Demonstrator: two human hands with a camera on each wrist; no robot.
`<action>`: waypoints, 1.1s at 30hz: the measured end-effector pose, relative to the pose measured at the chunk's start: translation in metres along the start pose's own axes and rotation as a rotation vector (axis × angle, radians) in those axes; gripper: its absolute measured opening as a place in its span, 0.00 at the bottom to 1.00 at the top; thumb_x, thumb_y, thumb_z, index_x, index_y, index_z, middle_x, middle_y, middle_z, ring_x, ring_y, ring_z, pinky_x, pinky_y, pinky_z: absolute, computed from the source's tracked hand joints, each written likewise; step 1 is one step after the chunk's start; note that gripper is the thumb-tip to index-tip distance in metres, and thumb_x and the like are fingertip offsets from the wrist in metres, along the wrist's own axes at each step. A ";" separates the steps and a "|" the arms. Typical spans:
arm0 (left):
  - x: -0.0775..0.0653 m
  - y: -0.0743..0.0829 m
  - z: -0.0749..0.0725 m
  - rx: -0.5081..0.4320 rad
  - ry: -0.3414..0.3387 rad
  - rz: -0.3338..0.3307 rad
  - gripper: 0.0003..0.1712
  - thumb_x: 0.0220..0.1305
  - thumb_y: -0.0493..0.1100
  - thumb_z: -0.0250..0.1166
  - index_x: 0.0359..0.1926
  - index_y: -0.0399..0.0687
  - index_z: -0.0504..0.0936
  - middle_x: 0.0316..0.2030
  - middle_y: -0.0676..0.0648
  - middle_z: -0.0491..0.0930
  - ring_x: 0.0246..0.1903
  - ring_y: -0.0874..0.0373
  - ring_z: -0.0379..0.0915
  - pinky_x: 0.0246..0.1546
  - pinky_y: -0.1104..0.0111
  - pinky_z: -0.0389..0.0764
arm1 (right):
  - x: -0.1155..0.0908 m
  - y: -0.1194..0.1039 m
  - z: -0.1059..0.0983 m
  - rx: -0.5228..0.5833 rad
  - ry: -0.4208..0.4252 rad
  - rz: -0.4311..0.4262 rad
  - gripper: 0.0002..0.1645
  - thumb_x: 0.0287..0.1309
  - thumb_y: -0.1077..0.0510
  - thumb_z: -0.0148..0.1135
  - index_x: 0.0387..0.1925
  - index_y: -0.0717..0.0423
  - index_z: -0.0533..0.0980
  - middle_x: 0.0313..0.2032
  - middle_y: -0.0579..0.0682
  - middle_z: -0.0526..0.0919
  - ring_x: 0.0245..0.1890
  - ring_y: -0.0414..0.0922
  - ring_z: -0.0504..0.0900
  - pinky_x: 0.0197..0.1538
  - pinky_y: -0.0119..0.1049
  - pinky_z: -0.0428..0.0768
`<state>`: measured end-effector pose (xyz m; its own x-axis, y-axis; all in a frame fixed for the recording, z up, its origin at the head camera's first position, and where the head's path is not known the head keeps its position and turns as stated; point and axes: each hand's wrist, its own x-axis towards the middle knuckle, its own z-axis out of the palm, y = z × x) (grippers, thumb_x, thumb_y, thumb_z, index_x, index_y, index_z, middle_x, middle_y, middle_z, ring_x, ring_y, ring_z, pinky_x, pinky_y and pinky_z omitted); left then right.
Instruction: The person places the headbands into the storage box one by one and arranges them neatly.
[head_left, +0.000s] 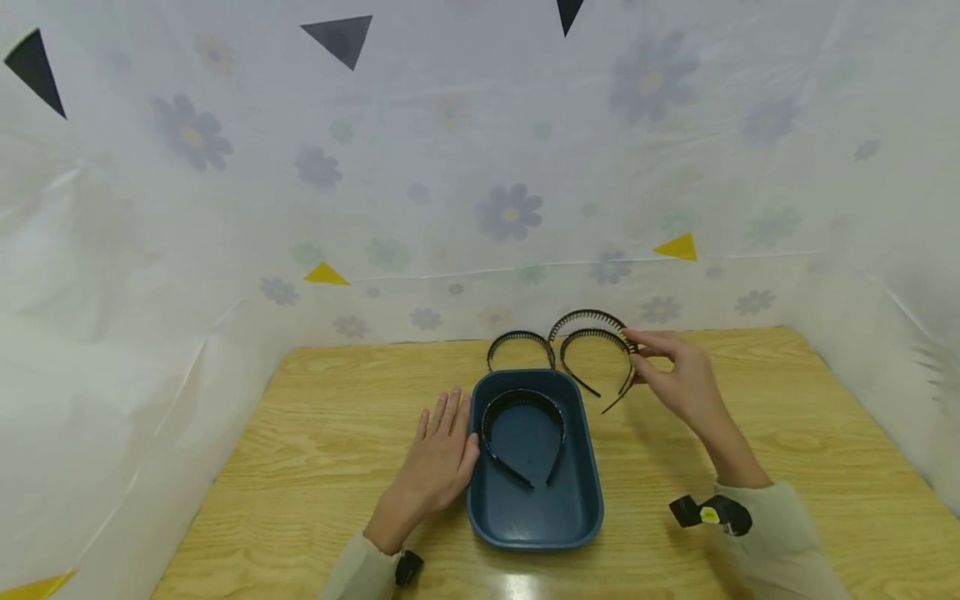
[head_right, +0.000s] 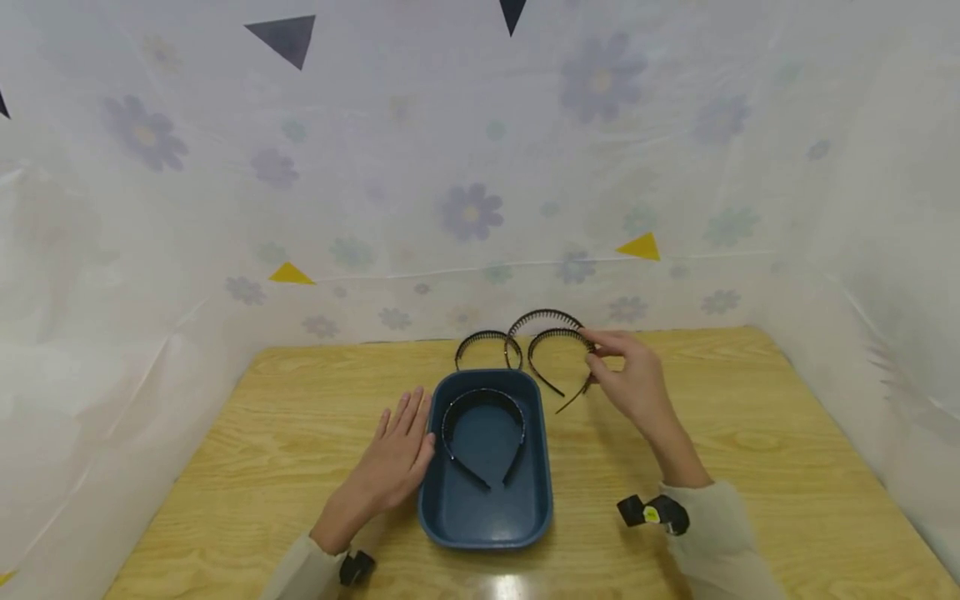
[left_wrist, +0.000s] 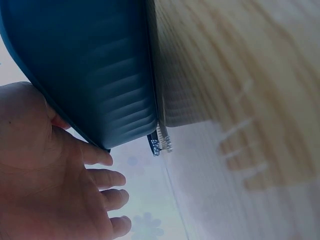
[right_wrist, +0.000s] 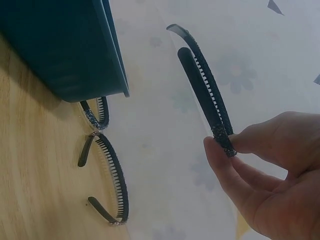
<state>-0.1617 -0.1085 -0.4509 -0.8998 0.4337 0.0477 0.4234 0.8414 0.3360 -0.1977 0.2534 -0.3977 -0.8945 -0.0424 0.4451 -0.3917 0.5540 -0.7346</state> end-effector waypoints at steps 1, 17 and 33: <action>0.000 0.000 0.000 0.000 0.000 0.000 0.35 0.83 0.50 0.38 0.81 0.37 0.49 0.80 0.36 0.43 0.79 0.39 0.38 0.75 0.42 0.45 | 0.000 -0.001 0.001 -0.008 0.000 -0.001 0.22 0.65 0.70 0.65 0.60 0.62 0.82 0.55 0.63 0.82 0.39 0.34 0.83 0.34 0.23 0.82; 0.000 -0.001 0.001 0.006 -0.005 -0.004 0.35 0.83 0.51 0.38 0.81 0.37 0.49 0.81 0.36 0.43 0.79 0.39 0.38 0.75 0.42 0.44 | -0.001 -0.007 0.018 -0.099 -0.006 -0.042 0.23 0.62 0.70 0.67 0.59 0.60 0.83 0.55 0.59 0.83 0.40 0.52 0.85 0.34 0.25 0.78; -0.001 -0.001 -0.002 0.005 -0.017 -0.016 0.35 0.83 0.51 0.38 0.82 0.38 0.47 0.81 0.37 0.41 0.80 0.42 0.36 0.76 0.42 0.43 | -0.003 -0.008 0.033 -0.052 -0.054 -0.055 0.25 0.59 0.72 0.69 0.59 0.61 0.83 0.55 0.61 0.83 0.41 0.56 0.87 0.24 0.32 0.79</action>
<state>-0.1614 -0.1105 -0.4498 -0.9046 0.4254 0.0267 0.4094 0.8498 0.3321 -0.1989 0.2218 -0.4098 -0.8830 -0.1177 0.4544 -0.4297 0.5922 -0.6816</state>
